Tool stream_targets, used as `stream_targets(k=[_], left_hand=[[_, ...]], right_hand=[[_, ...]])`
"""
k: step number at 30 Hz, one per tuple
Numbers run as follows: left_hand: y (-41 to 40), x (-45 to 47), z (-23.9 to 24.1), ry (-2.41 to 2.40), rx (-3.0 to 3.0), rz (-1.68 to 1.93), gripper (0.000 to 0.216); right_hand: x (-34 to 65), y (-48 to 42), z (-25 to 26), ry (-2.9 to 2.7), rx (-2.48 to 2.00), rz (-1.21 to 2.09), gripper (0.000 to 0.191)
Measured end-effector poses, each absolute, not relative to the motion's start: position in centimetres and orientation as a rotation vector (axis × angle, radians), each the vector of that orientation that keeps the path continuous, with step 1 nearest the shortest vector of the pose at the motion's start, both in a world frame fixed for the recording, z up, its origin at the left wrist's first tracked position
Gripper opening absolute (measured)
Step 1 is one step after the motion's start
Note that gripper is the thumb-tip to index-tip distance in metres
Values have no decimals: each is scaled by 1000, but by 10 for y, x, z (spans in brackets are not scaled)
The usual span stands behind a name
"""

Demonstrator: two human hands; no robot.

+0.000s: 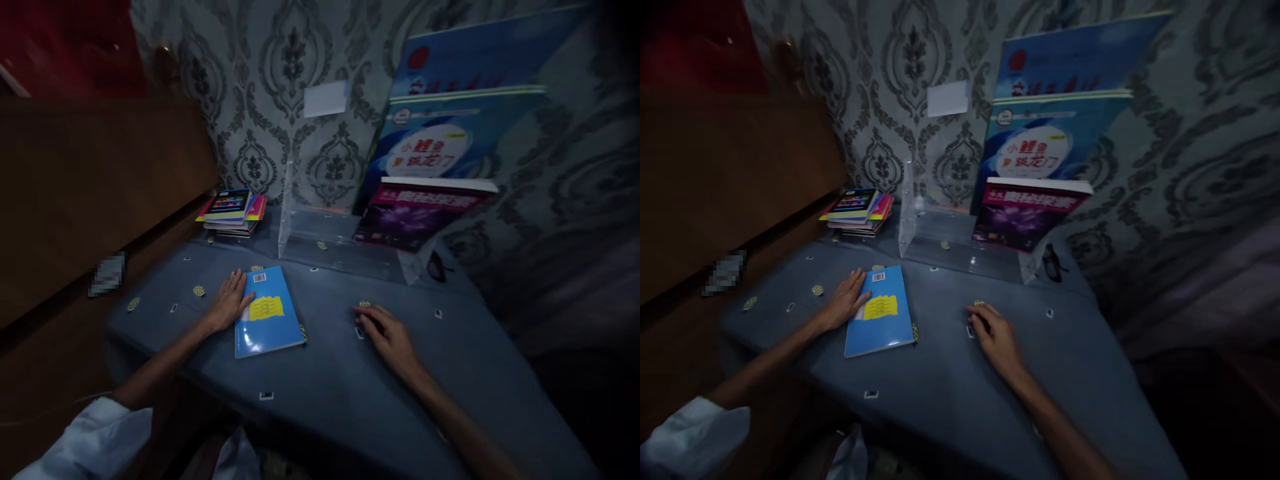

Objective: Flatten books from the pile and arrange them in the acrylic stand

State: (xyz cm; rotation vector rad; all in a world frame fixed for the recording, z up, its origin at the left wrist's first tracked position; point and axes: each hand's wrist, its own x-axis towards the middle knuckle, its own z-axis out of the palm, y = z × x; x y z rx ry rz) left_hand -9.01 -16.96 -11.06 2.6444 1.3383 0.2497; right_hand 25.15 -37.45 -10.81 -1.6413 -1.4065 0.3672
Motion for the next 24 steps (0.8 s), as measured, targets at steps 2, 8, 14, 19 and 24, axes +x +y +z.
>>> stream_targets(k=[2, 8, 14, 19, 24], left_hand=[[-179, -70, -110, 1267, 2674, 250, 69], [-210, -4, -114, 1024, 2784, 311, 67], [-246, 63, -113, 823, 2824, 332, 68], [-260, 90, -111, 745, 2800, 341, 67], [-250, 80, -108, 687, 2668, 587, 52]], right_hand=[[248, -376, -107, -1422, -1645, 356, 31], [245, -378, -107, -1456, -1627, 247, 30], [261, -377, -115, -1408, -1716, 112, 33], [279, -378, -118, -1320, -1808, 59, 35], [284, -379, -116, -1316, -1806, 74, 34]])
